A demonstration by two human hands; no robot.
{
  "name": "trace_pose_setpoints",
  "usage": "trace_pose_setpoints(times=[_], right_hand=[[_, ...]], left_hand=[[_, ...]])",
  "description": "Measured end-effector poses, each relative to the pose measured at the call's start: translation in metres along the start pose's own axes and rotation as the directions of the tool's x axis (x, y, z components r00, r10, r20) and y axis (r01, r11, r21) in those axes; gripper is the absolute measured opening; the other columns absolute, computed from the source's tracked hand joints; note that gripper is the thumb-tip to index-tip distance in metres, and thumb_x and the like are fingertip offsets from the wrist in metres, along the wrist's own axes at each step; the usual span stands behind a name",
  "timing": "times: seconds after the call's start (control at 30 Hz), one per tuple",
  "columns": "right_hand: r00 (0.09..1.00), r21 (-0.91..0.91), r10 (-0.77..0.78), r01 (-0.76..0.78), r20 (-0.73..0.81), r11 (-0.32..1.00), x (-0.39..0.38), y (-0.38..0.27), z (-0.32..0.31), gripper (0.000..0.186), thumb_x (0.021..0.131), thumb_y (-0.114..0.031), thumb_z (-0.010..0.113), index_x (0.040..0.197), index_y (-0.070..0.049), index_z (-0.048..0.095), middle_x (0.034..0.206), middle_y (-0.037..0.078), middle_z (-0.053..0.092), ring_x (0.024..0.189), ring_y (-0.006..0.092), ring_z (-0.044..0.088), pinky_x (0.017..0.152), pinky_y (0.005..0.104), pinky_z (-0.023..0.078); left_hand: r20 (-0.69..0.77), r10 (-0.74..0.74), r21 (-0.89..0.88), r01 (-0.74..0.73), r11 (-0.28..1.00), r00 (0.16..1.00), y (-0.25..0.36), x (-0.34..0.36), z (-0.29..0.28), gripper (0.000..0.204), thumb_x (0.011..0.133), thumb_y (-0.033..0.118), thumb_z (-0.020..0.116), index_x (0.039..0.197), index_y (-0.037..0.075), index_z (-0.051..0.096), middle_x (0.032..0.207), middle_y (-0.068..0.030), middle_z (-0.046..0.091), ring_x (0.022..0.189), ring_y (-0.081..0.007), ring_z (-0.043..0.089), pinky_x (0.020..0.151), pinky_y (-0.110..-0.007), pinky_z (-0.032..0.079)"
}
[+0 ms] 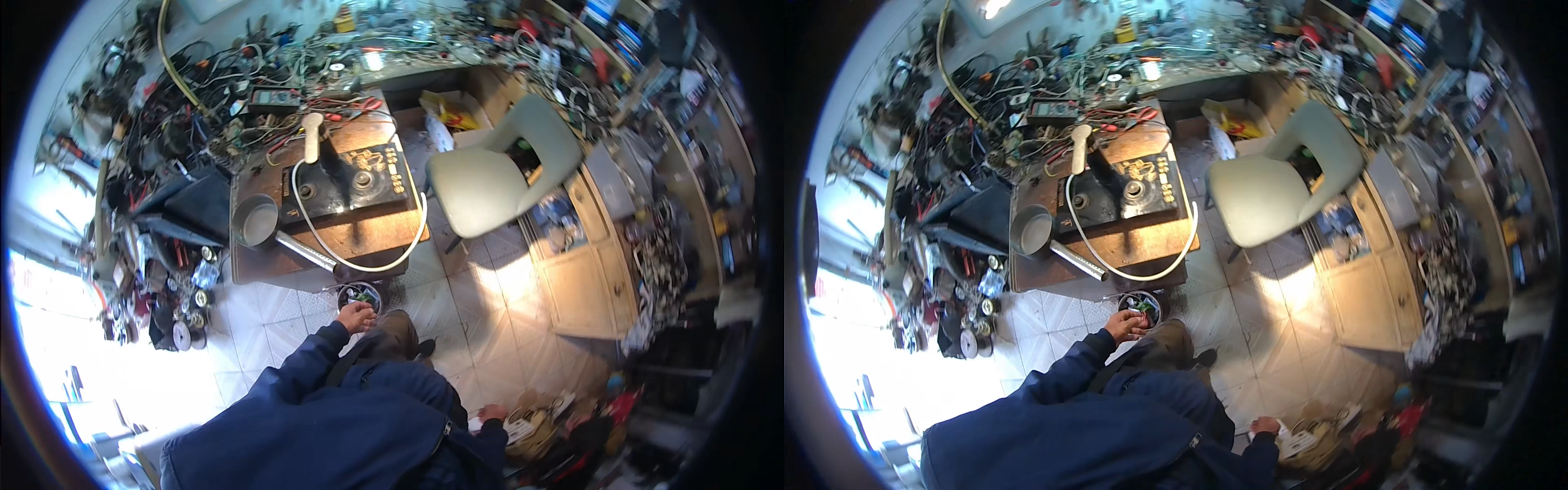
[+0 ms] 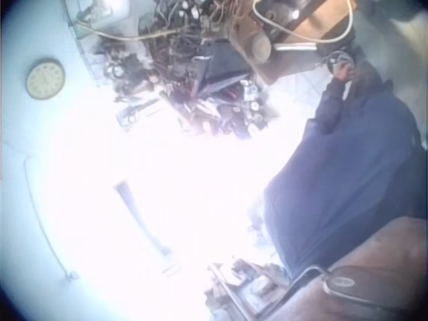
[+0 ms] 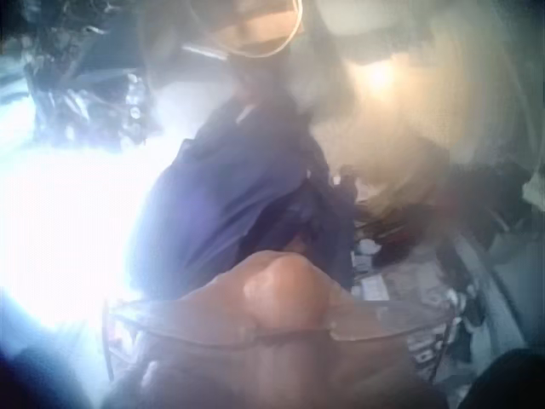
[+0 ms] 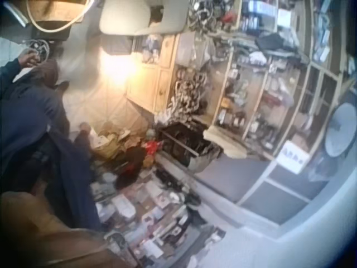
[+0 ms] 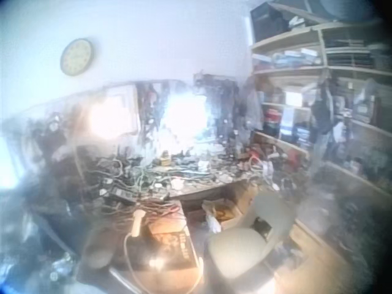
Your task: The person works in a cluttered workshop, handling various electronic components and tools. They manipulate a white cable, move a kettle, and use a screwdriver to work on a black electronic device.
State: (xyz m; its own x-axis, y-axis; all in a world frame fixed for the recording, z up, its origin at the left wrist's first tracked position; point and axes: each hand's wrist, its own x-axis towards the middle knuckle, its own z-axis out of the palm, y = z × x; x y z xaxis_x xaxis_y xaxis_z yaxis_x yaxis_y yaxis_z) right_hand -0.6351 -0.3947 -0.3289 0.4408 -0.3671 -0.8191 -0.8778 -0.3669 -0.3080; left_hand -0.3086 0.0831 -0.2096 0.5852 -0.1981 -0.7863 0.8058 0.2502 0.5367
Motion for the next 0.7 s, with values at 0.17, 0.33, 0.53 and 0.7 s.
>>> trace_pose_setpoints(times=[0.17,0.33,0.53,0.7], right_hand=[[0.958,0.625,0.037,0.157,-0.285,0.765,0.075,-0.115,-0.109,0.007,0.078,-0.001,0.050,0.080,0.002,0.056,0.061,0.019,0.056,0.044,0.0269,0.053,0.037,0.0383,0.044],[0.998,0.530,0.027,0.006,-0.055,0.848,0.142,-0.221,-0.155,0.008,0.083,-0.003,0.053,0.089,-0.001,0.057,0.067,0.017,0.060,0.046,0.0240,0.057,0.039,0.0339,0.046],[0.952,0.121,-0.291,0.279,0.097,0.953,0.098,-0.391,-0.142,0.017,0.084,-0.013,0.065,0.079,0.003,0.066,0.068,0.009,0.066,0.056,0.0150,0.061,0.053,0.0263,0.048],[0.853,-0.097,-0.444,0.484,0.274,0.870,0.138,-0.497,-0.151,0.013,0.084,-0.011,0.062,0.080,0.001,0.065,0.068,0.009,0.067,0.059,0.0150,0.063,0.057,0.0287,0.051]], left_hand=[[-0.086,0.052,-0.268,-0.074,0.960,0.995,0.036,0.017,0.030,0.023,0.093,0.011,0.062,0.109,0.004,0.048,0.085,-0.0079,0.056,0.060,-0.0122,0.049,0.051,-0.026,0.042],[-0.074,0.086,-0.449,-0.110,0.887,0.994,0.028,0.066,0.026,0.028,0.093,0.023,0.068,0.112,0.010,0.053,0.096,-0.0050,0.064,0.081,-0.0179,0.066,0.063,-0.029,0.052],[-0.197,0.057,-0.455,-0.143,0.879,0.979,0.057,0.080,0.045,0.027,0.098,0.024,0.059,0.114,0.001,0.061,0.115,-0.0152,0.068,0.095,-0.0253,0.071,0.072,-0.035,0.061],[-0.216,0.066,-0.659,-0.196,0.727,0.974,0.044,0.078,0.060,0.031,0.101,0.024,0.055,0.118,-0.001,0.055,0.114,-0.0206,0.066,0.093,-0.0286,0.071,0.074,-0.037,0.061]])
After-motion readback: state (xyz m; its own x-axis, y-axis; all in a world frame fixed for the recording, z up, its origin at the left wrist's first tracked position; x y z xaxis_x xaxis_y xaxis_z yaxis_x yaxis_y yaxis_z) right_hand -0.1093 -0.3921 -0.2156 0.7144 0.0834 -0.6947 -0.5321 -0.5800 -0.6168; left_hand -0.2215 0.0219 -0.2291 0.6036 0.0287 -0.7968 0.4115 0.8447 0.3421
